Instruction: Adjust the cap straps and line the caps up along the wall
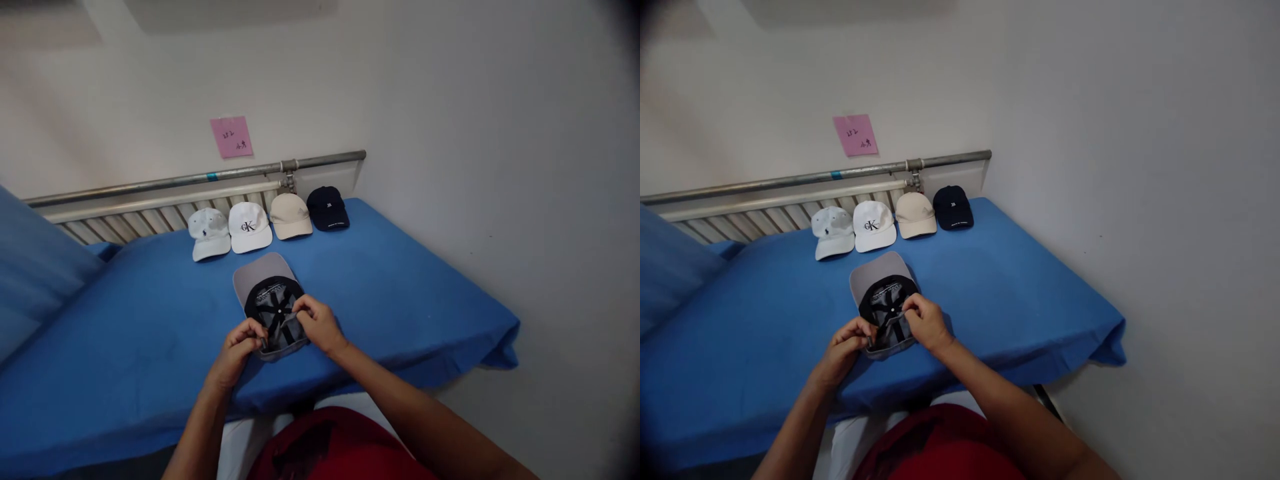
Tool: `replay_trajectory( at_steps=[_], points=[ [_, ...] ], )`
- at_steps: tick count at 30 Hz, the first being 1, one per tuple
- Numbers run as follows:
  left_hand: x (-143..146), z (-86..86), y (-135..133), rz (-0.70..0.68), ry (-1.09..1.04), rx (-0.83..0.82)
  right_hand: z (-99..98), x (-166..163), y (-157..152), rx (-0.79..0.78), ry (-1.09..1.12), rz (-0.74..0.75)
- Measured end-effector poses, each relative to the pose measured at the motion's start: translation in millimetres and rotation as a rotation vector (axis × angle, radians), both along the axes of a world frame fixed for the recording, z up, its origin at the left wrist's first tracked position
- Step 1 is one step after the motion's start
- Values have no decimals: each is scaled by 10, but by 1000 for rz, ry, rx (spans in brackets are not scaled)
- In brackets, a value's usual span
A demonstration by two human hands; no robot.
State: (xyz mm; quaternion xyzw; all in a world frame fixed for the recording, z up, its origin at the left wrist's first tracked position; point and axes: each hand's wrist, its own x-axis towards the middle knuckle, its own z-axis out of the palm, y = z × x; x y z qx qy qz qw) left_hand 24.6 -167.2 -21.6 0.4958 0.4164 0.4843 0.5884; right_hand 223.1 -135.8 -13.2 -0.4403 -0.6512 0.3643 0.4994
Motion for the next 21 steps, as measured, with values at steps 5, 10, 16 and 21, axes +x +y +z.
replay_trajectory(
  at_steps=[5, 10, 16, 21],
  points=[
    [57, 163, -134, 84, 280, 75, 43, 99, -63, -20, 151, -56],
    [268, 434, -282, -32, 1047, 444, 79, 121, -76, -46, 237, -103],
    [853, 541, -217, -227, 1443, 530, 83, 131, -50, -75, 325, -127],
    [820, 700, -90, -212, 1296, 417, 26, 240, 24, -97, 446, -223]
  ],
)
